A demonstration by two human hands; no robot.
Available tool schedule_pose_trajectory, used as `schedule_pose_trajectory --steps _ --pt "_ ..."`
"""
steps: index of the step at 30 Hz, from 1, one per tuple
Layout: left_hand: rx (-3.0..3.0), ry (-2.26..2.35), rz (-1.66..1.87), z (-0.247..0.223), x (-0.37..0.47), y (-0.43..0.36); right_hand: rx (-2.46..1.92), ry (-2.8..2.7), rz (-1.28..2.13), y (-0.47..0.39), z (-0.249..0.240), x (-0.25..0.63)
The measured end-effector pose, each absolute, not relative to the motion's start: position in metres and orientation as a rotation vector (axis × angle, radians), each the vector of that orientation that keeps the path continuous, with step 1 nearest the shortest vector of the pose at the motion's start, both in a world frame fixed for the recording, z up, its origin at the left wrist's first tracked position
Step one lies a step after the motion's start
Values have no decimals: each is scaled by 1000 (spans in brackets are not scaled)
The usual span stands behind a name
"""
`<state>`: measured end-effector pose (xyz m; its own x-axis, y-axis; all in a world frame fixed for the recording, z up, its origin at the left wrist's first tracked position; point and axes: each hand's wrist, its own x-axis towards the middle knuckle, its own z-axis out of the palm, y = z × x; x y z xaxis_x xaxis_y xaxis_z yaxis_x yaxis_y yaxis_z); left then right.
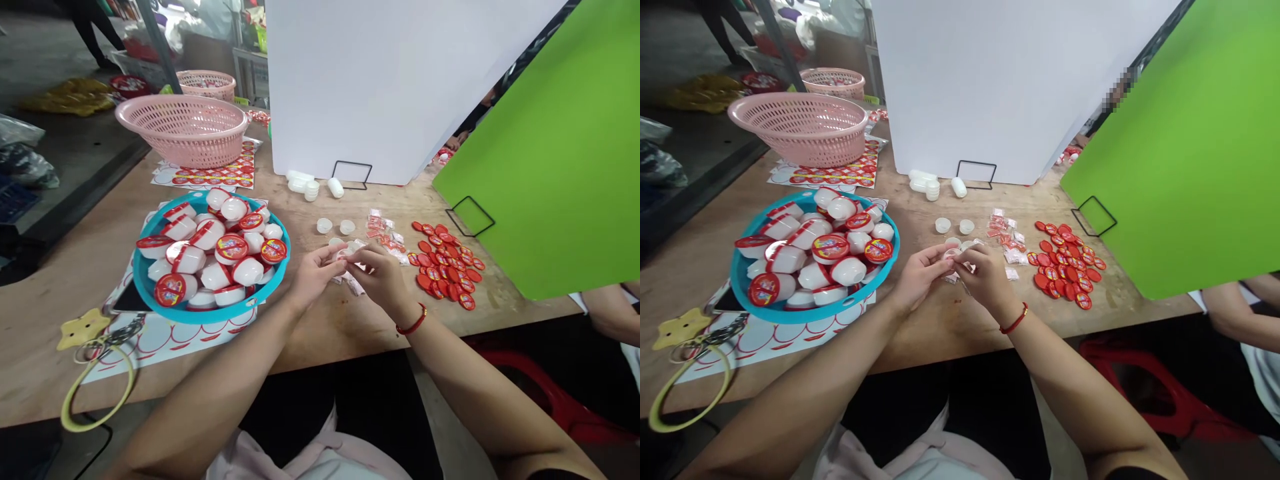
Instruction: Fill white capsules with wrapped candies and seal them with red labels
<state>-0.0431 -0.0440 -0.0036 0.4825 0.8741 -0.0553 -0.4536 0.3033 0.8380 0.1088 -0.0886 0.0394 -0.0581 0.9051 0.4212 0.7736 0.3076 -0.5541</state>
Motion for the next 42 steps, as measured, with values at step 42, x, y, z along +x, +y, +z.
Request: schedule_pose_trajectory --steps 42 --pt "993 709 968 1 -47 -41 -965 -2358 101 -67 31 125"
